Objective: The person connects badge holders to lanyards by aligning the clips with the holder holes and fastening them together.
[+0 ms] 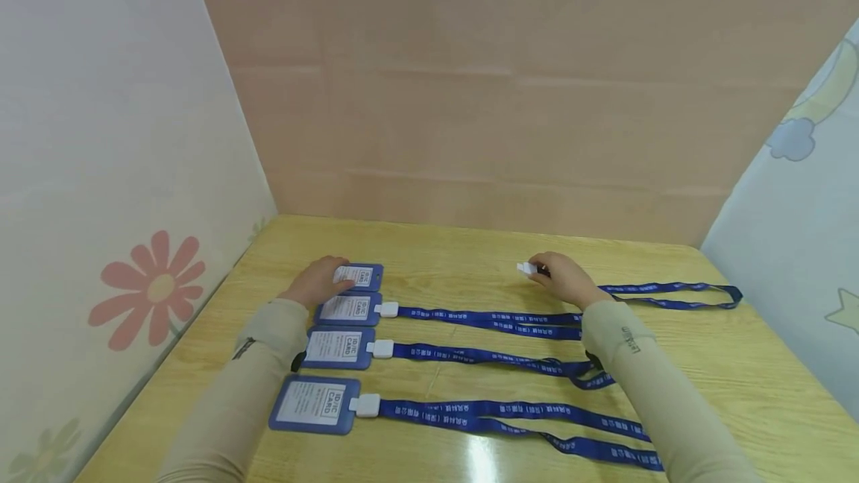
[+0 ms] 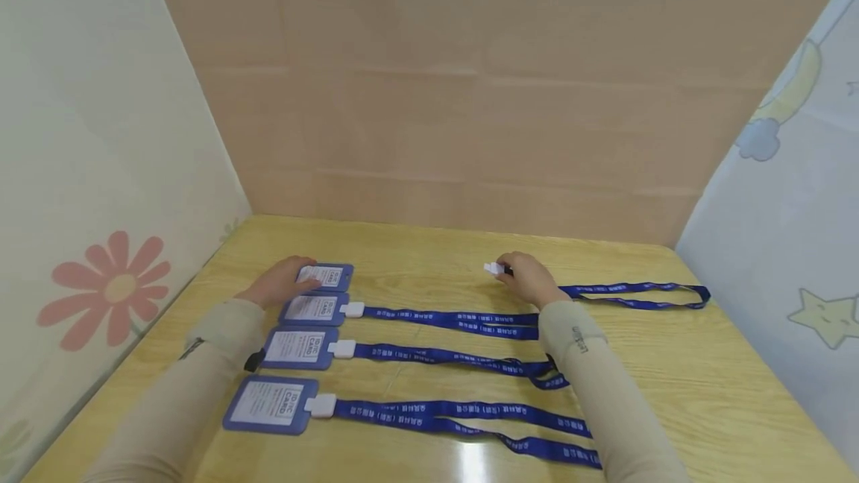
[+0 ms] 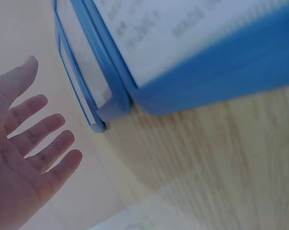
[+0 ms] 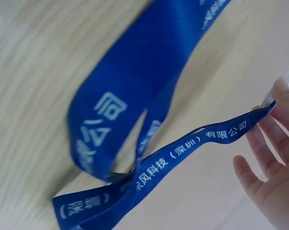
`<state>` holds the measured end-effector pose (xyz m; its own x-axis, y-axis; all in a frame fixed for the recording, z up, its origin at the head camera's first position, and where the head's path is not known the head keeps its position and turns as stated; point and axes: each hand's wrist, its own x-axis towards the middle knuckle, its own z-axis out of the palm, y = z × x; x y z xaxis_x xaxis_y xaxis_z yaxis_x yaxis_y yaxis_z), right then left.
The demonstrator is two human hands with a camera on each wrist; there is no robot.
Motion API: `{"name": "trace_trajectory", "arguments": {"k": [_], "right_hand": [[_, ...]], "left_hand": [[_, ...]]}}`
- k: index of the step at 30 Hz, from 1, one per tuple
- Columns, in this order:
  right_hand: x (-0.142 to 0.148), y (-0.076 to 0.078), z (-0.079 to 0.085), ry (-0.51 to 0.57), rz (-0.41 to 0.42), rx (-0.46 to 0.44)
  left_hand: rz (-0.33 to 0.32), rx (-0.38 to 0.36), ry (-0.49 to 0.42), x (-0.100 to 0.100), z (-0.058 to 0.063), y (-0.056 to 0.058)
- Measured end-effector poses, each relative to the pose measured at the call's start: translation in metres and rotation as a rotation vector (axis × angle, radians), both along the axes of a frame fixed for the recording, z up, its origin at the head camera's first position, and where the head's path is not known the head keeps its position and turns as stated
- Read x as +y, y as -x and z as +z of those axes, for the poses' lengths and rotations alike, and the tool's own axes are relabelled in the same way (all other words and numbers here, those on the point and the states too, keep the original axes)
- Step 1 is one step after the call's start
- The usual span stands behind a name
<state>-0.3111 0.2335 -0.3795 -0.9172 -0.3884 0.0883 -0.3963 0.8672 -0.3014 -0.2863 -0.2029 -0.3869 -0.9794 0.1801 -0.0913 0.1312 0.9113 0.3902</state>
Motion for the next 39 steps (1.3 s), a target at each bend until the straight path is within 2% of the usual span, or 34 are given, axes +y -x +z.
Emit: {"name": "trace_trajectory", "arguments": {"k": [4,9,15,23,32,39], "right_hand": [[-0.005,-0.001,0.003,0.009,0.007,-0.004],[-0.008,-0.002,0.006,0.016,0.011,-0.008],[-0.011,0.0,0.004,0.016,0.022,0.007],[-0.015,0.003,0.0,0.013,0.033,-0.011],[-0.018,0.0,-0.001,-0.009,0.033,-0.01],[-0.022,0.0,0.003,-0.024,0.025,-0.022]], "left_hand": [[0.008,0.004,0.021,-0.001,-0.001,0.001],[0.035,-0.025,0.025,-0.001,-0.003,0.005],[0.026,-0.053,0.017,-0.004,-0.008,0.012],[0.027,-0.108,0.02,-0.003,-0.01,0.013],[0.001,-0.071,0.042,-0.006,-0.017,0.015],[-0.006,-0.052,0.051,-0.002,-0.014,0.014]]}}
